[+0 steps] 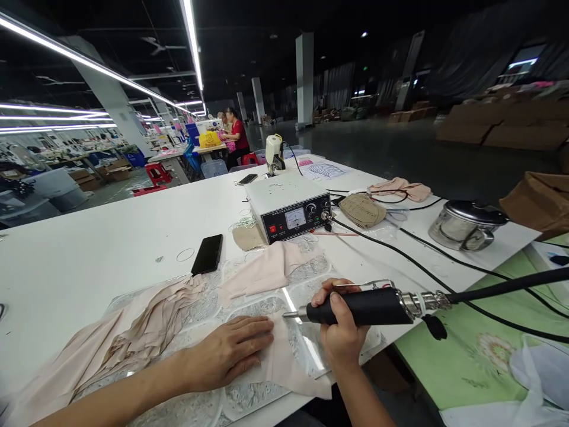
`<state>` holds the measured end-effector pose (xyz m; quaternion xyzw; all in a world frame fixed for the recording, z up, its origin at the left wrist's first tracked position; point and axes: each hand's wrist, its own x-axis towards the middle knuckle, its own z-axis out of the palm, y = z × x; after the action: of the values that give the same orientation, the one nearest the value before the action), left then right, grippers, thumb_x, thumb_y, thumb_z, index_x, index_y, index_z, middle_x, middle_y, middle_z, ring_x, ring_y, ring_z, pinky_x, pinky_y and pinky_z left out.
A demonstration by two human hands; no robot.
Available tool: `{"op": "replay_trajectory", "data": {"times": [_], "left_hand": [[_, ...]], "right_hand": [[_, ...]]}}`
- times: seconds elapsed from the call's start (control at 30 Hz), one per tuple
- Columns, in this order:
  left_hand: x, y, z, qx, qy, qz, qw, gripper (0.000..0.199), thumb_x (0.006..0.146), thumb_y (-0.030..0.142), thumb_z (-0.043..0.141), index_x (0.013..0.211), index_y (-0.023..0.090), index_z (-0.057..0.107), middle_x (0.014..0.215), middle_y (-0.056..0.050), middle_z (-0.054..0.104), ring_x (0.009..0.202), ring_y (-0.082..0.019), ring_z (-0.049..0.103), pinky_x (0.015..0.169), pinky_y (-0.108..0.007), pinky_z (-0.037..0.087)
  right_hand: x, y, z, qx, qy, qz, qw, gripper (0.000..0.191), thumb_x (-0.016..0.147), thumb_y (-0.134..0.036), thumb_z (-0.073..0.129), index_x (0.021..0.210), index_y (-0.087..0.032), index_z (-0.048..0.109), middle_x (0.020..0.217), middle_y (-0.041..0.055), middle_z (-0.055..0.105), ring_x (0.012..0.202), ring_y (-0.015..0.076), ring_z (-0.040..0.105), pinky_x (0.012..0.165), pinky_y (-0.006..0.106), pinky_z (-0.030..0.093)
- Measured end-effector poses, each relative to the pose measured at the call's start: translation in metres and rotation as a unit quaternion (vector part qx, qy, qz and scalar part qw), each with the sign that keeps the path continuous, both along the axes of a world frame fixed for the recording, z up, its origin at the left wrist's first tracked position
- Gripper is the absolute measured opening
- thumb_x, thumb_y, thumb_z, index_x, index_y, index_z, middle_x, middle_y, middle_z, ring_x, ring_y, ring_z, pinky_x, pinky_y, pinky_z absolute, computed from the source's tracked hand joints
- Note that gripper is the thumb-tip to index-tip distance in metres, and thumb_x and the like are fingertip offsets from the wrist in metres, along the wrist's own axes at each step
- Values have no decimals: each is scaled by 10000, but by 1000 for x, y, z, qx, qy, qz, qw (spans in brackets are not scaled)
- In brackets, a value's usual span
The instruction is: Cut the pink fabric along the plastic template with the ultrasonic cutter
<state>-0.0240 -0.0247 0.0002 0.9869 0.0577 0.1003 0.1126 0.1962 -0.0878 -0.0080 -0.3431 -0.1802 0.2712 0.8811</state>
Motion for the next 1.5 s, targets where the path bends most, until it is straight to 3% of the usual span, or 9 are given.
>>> {"op": "replay_trajectory", "data": {"times": [0.37, 0.73, 1.5], "left_hand": [[18, 15, -7, 0, -10, 2, 1000, 256, 996, 231, 458, 1185, 139, 605, 1378, -117, 563, 1236, -234, 564, 1034, -356, 467], [8, 2, -11, 47, -57, 25, 997, 277, 1020, 189, 413, 1223, 108, 584, 1199, -136, 659, 1122, -218, 618, 958, -334, 493], [10, 5, -3, 75, -34, 10, 997, 239, 1006, 161, 418, 1173, 98, 577, 1181, -138, 647, 1045, -229, 619, 890, -343, 495]], "right_hand": [[2, -2, -5, -5, -30, 11, 999, 156, 680, -266, 648, 804, -206, 576, 762, -15, 558, 533, 98, 503, 515, 276, 462], [20, -29, 1, -29, -18, 16, 999, 116, 627, -243, 612, 736, -205, 616, 685, -9, 565, 457, 99, 487, 413, 260, 434], [4, -2, -1, 10, 0, 4, 1000, 136, 690, -267, 622, 807, -211, 583, 773, -15, 556, 511, 89, 504, 474, 261, 438]]}}
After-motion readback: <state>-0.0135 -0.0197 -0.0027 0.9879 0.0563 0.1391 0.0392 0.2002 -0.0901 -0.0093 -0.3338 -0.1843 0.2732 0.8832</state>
